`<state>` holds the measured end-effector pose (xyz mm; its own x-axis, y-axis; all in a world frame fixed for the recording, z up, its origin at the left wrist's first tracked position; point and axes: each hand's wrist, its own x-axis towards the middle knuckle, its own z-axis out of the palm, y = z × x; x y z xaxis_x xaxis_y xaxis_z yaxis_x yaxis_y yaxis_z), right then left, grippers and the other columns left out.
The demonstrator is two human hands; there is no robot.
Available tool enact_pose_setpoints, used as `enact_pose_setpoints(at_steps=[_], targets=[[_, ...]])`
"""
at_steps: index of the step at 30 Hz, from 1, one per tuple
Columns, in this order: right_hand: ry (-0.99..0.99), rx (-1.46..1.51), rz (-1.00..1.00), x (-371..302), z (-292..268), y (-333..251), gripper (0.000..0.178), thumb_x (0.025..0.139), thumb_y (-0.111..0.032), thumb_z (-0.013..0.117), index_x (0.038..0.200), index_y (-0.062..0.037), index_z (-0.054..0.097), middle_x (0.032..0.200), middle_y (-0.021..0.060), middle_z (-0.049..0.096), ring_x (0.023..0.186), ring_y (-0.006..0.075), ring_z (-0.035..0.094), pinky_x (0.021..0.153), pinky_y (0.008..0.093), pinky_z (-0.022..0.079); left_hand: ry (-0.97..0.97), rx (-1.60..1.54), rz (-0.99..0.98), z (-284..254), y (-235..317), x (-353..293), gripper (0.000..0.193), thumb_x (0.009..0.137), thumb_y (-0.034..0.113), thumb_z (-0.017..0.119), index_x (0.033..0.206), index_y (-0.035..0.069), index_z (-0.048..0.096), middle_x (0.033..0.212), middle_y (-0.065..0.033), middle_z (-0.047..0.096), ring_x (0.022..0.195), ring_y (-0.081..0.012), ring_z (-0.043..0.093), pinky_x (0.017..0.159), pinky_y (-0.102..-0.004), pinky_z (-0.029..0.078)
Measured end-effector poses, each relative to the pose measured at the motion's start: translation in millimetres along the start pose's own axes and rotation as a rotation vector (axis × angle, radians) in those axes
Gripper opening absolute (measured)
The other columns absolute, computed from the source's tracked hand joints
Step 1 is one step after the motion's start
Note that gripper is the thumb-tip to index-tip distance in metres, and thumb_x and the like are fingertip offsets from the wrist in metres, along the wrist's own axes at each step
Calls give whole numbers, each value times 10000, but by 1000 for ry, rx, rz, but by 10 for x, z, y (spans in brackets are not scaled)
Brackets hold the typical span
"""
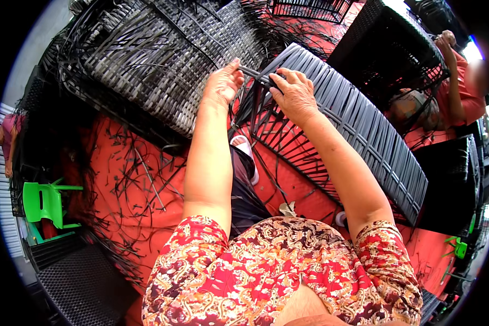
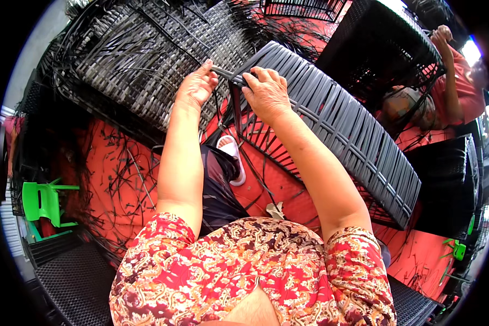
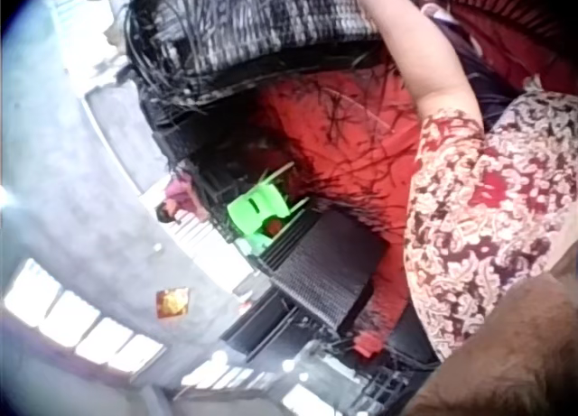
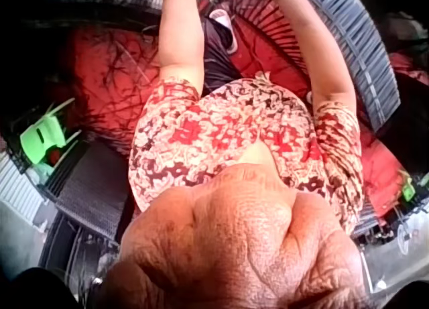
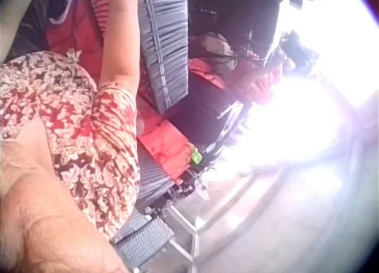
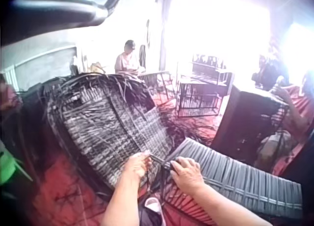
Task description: The person binds black synthetic strips around the frame of a piece of furniture, pulling the material tight and tucking the ends by hand.
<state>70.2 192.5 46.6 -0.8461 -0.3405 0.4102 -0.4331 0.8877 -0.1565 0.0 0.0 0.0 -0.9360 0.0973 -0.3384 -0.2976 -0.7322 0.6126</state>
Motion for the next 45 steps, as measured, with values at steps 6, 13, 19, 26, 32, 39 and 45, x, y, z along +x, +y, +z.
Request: enact_pose_setpoints(at_steps=[6, 13, 19, 26, 32, 39, 45], targets=[[48, 35, 12, 5, 58, -108, 346, 796, -296, 563, 1105, -140, 578, 1189, 44, 503, 1135, 240, 424, 939, 393, 314, -116, 133, -129, 46, -116, -80, 140, 803, 191, 662, 836, 57, 637, 661, 42, 572, 531, -51, 489, 469, -177, 404], [70, 4, 45, -466, -281, 120, 489, 634, -237, 666, 1102, -166, 543, 1206, 45, 491, 1124, 239, 443, 847, 435, 370, 115, 548, 219, 109, -125, 63, 168, 716, 232, 711, 812, 101, 667, 670, -28, 596, 569, -146, 544, 550, -257, 415], [87, -42, 213, -2052, -1502, 448, 479, 696, -140, 642, 1158, -102, 518, 1266, 101, 448, 1179, 272, 410, 959, 418, 303, 425, 209, 210, -1615, 878, 984, 231, 828, 303, 620, 862, 74, 620, 664, -41, 612, 539, -149, 567, 426, -241, 431], [577, -196, 736, -3446, -2193, 904, 289, 741, -77, 606, 1028, -50, 584, 1125, 122, 538, 1057, 293, 492, 924, 366, 374, -464, 15, -414, -981, 298, 989, 487, 808, 430, 598, 989, -22, 576, 940, -153, 633, 847, -243, 588, 678, -329, 481], [1276, 985, 1466, -4061, -2016, 1528, 408, 824, -254, 610, 1150, -38, 497, 1125, 80, 519, 1032, 199, 487, 928, 305, 341, -315, 251, -238, -1130, 706, 1254, 418, 917, 436, 396, 1132, 120, 561, 1042, -133, 615, 908, -262, 591, 724, -369, 507], [1576, 1196, 1460, -4309, -1908, 1795, 413, 784, -356, 656, 1021, -60, 494, 963, 45, 500, 843, 188, 508, 693, 334, 450, 247, 514, -11, -337, 628, 909, 419, 914, 459, 404, 990, 76, 555, 576, -1, 437, 457, -109, 373, 381, -215, 292], [1112, 1708, 1438, -4386, -2062, 1684, 572, 817, -459, 580, 1167, -20, 470, 1010, 85, 583, 834, 167, 543, 713, 315, 456, 492, 497, 93, -900, 1637, 879, 466, 918, 516, 316, 976, 114, 545, 526, 5, 352, 408, -111, 298, 348, -234, 266]])
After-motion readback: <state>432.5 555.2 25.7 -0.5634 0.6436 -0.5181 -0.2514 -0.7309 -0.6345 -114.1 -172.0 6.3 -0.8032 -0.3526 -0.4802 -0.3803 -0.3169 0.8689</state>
